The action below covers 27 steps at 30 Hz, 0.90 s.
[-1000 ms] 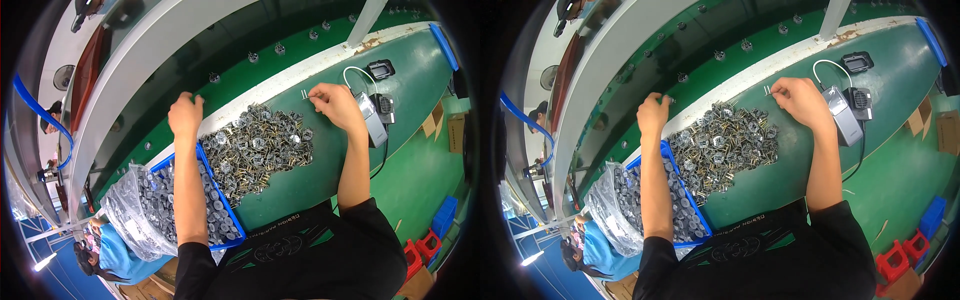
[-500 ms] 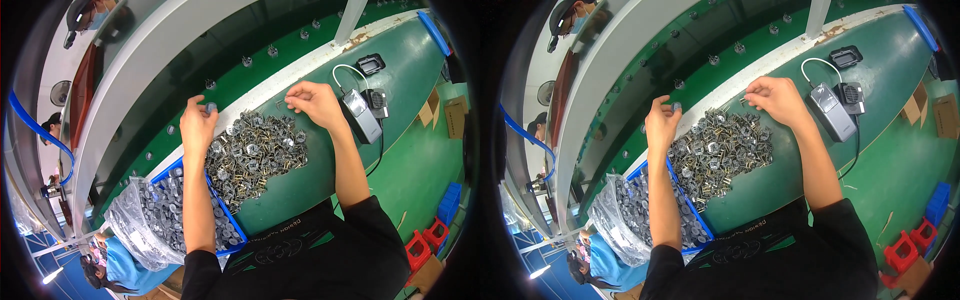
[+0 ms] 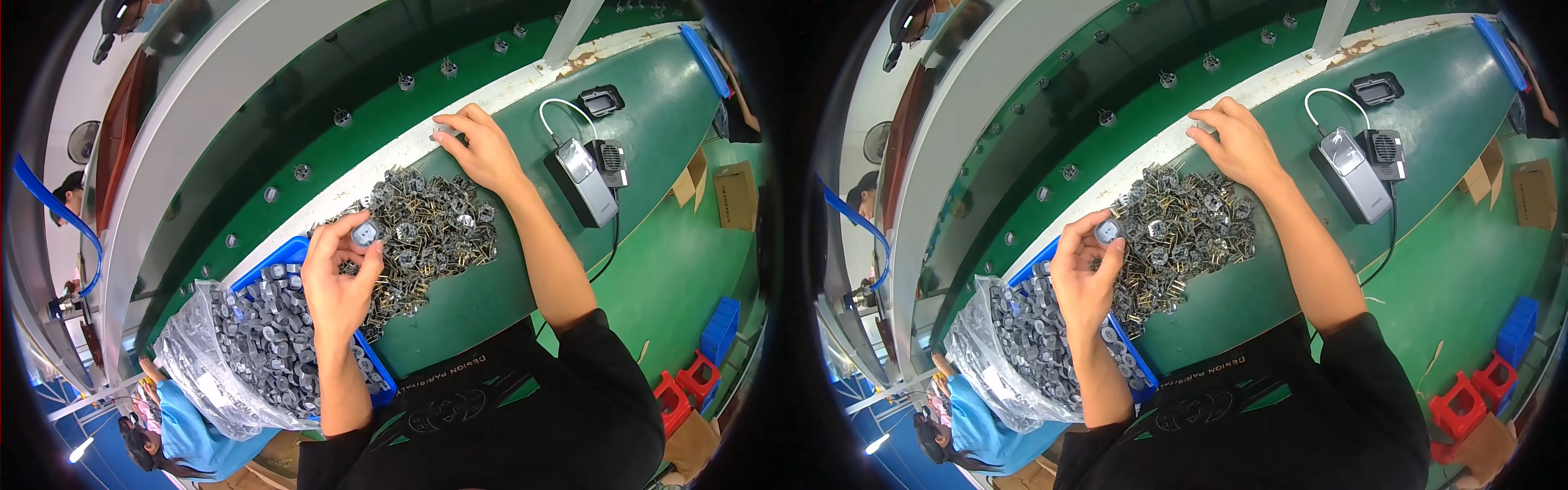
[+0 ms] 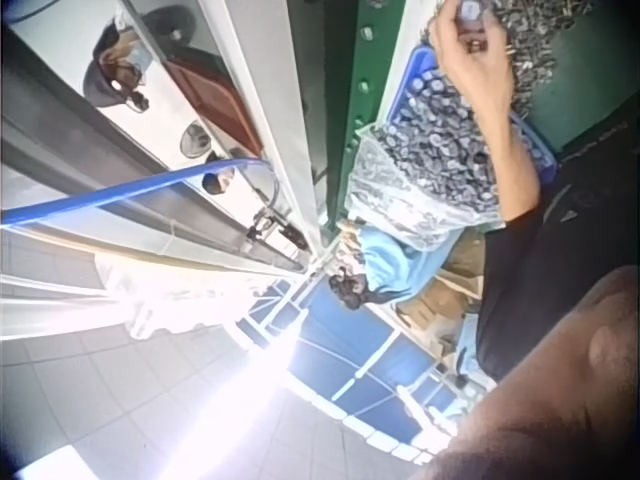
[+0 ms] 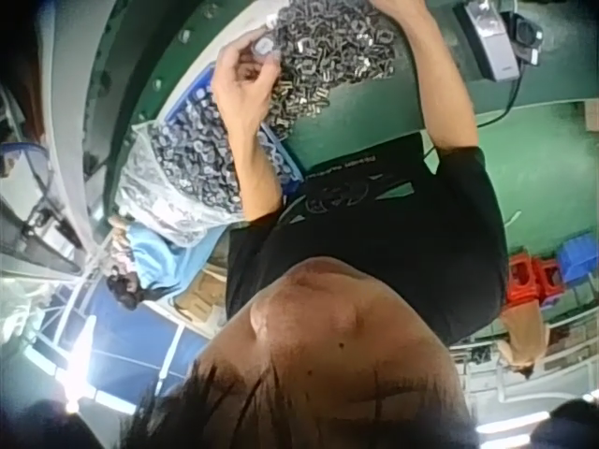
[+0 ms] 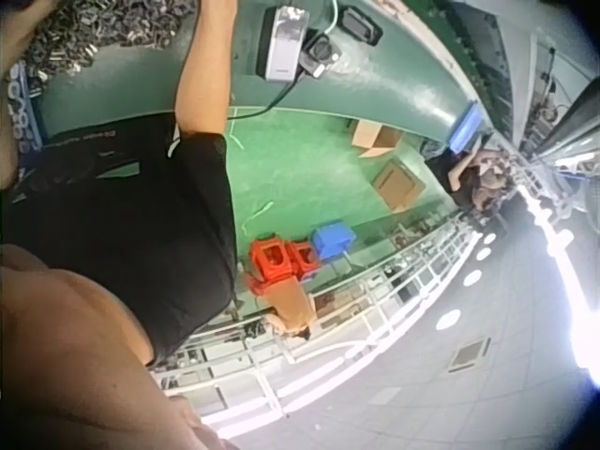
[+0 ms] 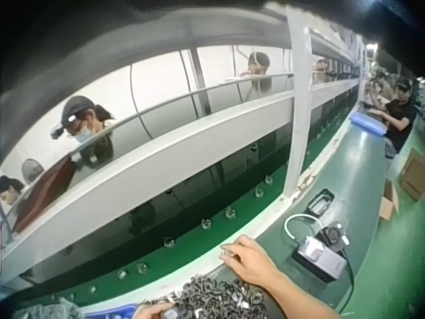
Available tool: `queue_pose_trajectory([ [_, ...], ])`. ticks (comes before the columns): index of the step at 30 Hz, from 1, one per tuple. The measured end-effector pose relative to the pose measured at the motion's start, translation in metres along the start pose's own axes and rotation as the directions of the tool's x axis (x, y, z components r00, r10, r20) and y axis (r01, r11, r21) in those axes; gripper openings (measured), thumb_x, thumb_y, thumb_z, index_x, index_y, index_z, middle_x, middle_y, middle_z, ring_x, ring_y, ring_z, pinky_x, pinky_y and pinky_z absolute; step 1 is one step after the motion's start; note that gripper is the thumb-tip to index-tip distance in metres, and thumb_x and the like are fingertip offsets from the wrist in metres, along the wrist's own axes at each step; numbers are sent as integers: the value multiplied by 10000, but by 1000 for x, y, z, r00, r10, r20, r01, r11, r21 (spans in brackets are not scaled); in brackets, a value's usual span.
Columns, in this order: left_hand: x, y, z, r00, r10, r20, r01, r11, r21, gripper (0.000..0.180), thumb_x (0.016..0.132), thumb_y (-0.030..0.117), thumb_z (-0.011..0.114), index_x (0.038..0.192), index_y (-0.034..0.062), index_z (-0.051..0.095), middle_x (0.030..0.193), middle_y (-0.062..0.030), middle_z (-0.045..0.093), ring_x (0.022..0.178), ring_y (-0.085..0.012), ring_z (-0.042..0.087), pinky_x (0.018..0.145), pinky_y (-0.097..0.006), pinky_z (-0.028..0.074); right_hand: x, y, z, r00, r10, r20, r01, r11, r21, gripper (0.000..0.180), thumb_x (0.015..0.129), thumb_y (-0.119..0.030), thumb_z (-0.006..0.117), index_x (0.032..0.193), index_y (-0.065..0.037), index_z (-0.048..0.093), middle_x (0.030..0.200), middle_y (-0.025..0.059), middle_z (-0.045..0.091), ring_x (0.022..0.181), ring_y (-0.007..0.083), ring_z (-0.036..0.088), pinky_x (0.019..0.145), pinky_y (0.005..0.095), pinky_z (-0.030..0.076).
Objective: The person assembles small metal clips onto gray plastic components by hand, taking the clips from a pile and attaching them to the plastic components.
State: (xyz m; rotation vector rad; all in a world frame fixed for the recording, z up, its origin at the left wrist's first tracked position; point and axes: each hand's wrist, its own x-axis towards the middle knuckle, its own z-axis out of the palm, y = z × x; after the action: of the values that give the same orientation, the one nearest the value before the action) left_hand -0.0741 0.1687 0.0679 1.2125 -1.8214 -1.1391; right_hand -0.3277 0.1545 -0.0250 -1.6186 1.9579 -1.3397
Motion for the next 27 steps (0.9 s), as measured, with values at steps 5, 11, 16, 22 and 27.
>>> queue_pose_trajectory([
  [5, -1, 0, 1, 998, 62, 0, -62, 998, -5, 386, 769, -68, 708, 1139, 29, 656, 920, -51, 553, 743, -91, 561, 653, -217, 503, 2, 1, 4, 988, 107, 112, -97, 992, -86, 179, 853, -190, 687, 964, -51, 707, 933, 97, 613, 883, 279, 608, 801, 397, 492],
  [11, -2, -6, 9, 997, 65, 43, -64, 998, -18, 409, 758, -77, 719, 1146, 40, 668, 934, -45, 570, 749, -88, 569, 678, -218, 503, -1, -6, 0, 995, 65, 73, -63, 998, -25, 134, 766, -87, 747, 882, -43, 697, 872, 100, 625, 878, 279, 627, 764, 381, 504],
  [16, -1, -7, 10, 996, 63, 70, -62, 998, -14, 441, 742, -84, 736, 1161, 34, 671, 939, -48, 575, 742, -90, 574, 689, -220, 510, -1, -2, 0, 996, 19, 90, -22, 999, 34, 114, 768, -49, 742, 869, -32, 692, 827, 69, 615, 716, 244, 611, 676, 359, 505],
  [22, 1, -15, 11, 994, -48, 94, 62, 986, -153, 451, 748, -84, 742, 1182, 9, 664, 945, -53, 578, 741, -82, 601, 695, -201, 518, -20, -62, -12, 965, -199, 171, 99, 880, 464, 104, 797, -41, 733, 893, -31, 694, 816, 65, 621, 650, 195, 591, 590, 294, 482],
  [27, 3, -14, 13, 990, 3, 141, 13, 994, -108, 473, 748, -82, 738, 1205, 11, 656, 931, -60, 590, 753, -89, 624, 701, -209, 527, -38, -81, -4, 902, -409, 140, 331, 861, 386, 135, 759, -23, 742, 874, -43, 674, 821, 62, 618, 658, 214, 603, 565, 310, 477],
])
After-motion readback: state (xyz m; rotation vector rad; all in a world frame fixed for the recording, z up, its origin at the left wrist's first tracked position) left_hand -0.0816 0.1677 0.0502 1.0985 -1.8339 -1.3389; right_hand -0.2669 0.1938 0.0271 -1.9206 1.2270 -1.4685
